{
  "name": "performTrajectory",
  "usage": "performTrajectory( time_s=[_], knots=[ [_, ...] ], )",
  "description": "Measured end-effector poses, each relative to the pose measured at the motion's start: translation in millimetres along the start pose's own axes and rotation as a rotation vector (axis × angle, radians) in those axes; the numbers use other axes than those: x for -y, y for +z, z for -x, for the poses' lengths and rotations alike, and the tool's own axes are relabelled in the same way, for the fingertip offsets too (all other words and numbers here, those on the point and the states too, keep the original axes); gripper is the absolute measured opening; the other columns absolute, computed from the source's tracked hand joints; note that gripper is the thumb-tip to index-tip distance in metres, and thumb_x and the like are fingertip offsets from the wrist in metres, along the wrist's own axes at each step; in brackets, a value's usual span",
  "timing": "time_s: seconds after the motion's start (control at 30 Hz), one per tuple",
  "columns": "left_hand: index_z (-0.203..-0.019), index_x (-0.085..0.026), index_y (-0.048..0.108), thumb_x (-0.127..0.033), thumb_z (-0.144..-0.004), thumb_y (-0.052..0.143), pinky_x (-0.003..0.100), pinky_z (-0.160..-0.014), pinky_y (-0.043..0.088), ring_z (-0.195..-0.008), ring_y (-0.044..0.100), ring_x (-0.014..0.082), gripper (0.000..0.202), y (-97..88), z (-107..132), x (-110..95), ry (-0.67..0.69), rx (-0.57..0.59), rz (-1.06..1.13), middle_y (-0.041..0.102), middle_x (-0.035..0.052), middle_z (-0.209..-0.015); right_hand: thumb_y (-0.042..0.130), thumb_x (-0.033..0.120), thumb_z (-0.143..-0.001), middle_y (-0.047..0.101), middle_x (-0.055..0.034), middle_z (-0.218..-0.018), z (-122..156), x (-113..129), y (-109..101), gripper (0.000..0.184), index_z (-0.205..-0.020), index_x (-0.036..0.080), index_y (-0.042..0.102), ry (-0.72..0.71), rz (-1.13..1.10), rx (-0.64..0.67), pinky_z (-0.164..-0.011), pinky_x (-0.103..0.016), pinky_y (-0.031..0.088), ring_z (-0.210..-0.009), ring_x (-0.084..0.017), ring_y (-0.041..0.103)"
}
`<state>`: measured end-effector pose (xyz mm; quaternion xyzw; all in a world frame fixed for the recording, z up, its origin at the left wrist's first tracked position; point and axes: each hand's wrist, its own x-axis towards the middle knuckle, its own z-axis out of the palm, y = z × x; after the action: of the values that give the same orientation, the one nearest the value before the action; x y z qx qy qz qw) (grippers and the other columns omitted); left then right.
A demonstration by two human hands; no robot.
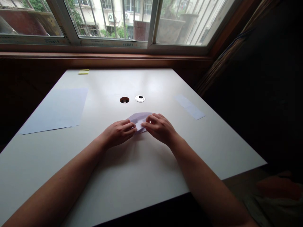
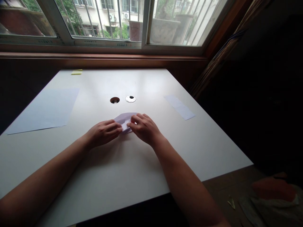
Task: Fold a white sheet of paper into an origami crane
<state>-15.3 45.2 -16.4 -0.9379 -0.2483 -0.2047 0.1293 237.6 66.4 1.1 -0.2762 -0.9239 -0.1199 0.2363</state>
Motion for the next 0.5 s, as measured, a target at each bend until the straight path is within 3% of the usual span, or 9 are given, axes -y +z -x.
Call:
performTrajectory(
  time_s=[0.27,0.5],
  knots=[
    [-0.128,-0.021,0.058,-0.018,-0.098,0.049,0.033,-0.087,0.056,-0.094,0.063,0.0181,0.031,7.7,5.7,4.1,0.018,0.043,0.102,0.066,0.0076,-0.109,0.057,0.017,-0.094,0.065,-0.0032,-0.080,3.3,-5.1,6.2,0.018,-0.094,0.024,0.074,-0.006,-0.064,0.020,-0.076,-0.032,0.032,-0.082,-0.018,0.053],
    [-0.120,-0.022,0.064,-0.018,-0.094,0.052,0.032,-0.083,0.055,-0.093,0.063,0.0194,0.029,4.6,4.4,2.7,-0.035,0.015,0.199,0.066,0.0077,-0.103,0.061,0.014,-0.087,0.067,-0.0004,-0.075,6.7,-10.9,13.5,0.016,-0.090,0.023,0.073,0.114,-0.284,-0.054,-0.070,-0.028,0.039,-0.070,-0.014,0.056]
  ],
)
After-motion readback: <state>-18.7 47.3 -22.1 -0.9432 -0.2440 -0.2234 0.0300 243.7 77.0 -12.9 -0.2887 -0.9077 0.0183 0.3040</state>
